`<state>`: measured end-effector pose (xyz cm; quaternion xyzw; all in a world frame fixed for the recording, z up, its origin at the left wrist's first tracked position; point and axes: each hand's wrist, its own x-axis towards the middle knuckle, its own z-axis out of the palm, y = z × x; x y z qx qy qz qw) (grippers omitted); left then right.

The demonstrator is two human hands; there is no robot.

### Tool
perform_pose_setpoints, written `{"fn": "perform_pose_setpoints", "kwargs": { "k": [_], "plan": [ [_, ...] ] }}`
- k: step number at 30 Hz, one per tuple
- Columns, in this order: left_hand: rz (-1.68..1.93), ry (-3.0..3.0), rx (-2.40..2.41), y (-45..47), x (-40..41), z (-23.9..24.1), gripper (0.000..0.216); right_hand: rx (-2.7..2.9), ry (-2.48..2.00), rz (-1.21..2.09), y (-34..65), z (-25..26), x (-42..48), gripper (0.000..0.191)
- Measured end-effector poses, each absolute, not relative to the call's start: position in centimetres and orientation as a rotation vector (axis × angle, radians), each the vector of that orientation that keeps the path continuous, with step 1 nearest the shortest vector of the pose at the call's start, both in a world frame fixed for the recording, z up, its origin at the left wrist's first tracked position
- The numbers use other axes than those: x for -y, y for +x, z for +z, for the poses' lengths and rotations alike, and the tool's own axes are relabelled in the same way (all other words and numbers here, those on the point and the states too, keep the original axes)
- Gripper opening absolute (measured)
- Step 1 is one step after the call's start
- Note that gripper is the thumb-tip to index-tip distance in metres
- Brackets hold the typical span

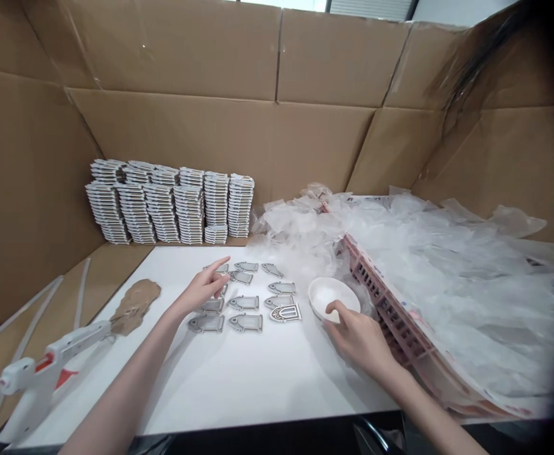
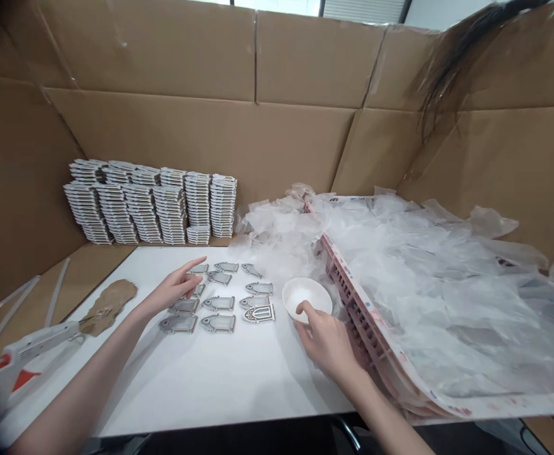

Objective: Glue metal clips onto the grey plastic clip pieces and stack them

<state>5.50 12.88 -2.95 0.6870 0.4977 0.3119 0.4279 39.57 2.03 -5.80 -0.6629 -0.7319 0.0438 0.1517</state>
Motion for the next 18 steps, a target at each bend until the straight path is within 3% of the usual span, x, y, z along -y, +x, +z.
{"fn": "perform_pose_setpoints", "kwargs": {
  "k": [8,18],
  "plan": [
    [0.770,1.754,-1.278,5.7,-13.0,-3.3,0.066,2.373,-1.569,0.195,33.7,-5.4,-5.0,0.016],
    [0.785,1.745,-1.259,5.1,-13.4,-3.7,0.064,2.580,-1.627,0.118,32.6,-5.6,-6.8,0.012]
  ]
}}
